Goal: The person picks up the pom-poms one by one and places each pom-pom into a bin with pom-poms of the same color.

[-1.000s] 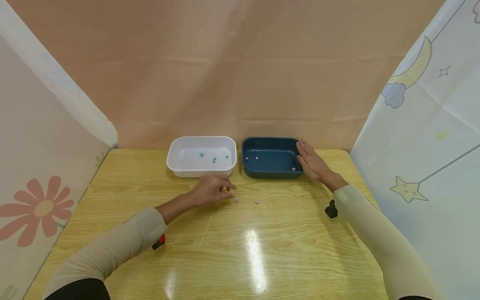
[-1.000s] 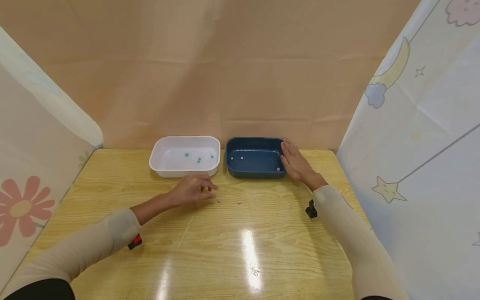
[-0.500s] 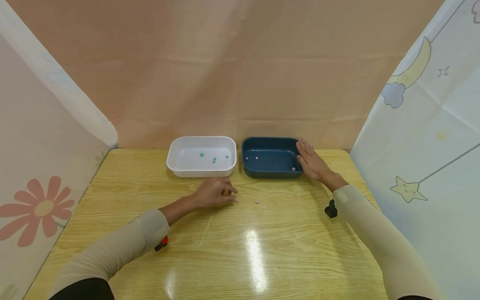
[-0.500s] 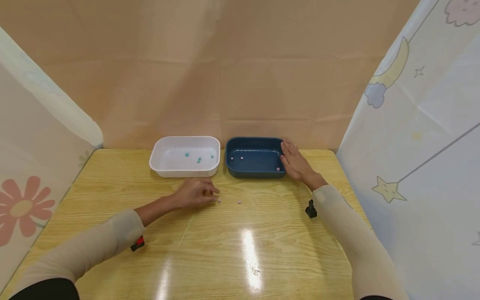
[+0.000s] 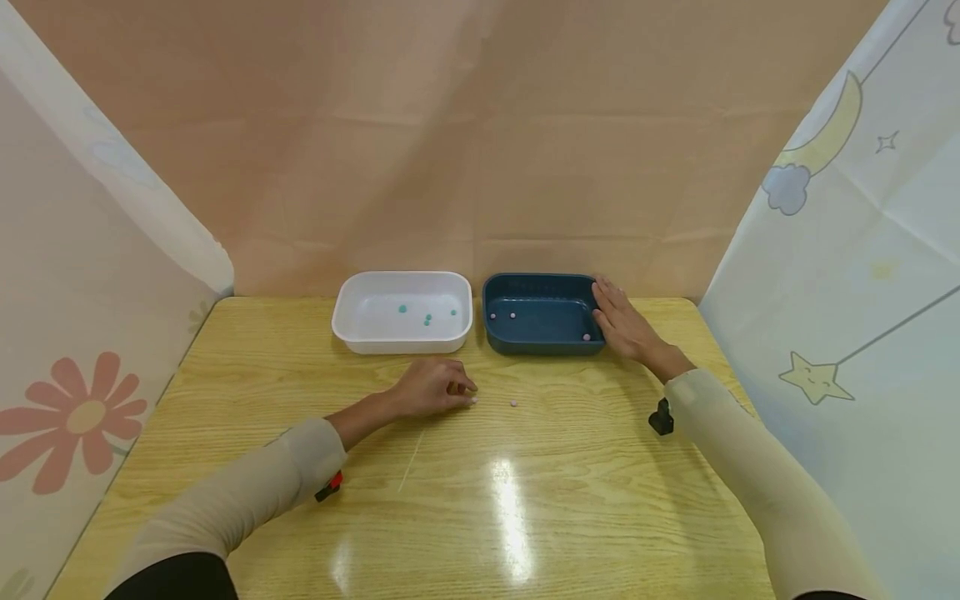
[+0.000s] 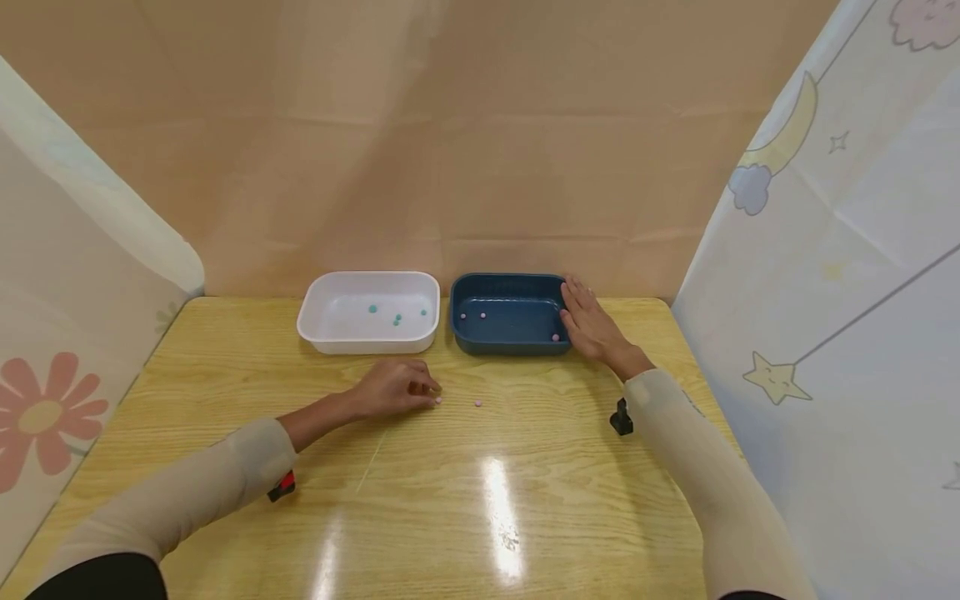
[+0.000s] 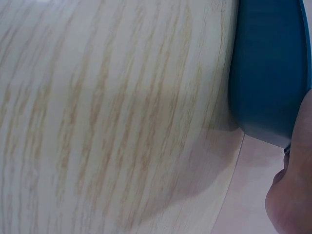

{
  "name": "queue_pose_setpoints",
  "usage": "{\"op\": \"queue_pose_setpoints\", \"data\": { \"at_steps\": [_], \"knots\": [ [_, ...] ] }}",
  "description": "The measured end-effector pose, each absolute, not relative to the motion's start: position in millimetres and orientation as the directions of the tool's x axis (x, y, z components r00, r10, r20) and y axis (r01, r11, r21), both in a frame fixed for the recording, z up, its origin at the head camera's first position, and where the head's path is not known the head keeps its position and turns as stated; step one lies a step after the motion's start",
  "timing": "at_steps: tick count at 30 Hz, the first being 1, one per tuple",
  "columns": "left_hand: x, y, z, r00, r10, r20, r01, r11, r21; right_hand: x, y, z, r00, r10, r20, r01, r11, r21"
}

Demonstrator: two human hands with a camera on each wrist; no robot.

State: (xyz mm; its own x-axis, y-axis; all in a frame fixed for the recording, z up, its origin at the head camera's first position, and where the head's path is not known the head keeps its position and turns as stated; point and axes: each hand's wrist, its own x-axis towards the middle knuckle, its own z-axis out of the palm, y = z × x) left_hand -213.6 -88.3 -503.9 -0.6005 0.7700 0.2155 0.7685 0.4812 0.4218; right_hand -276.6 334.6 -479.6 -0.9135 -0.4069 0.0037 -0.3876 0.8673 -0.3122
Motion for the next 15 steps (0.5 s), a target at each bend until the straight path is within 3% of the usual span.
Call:
{"op": "queue_pose_setpoints", "data": {
  "at_steps": [15],
  "knots": [
    [-215.2, -85.8, -511.0, -0.609, 0.774, 0.172, 0.750, 0.492, 0.442, -277.0, 334.5, -481.4, -0.915, -0.404, 0.019, -0.388, 0.865, -0.317]
  ]
}}
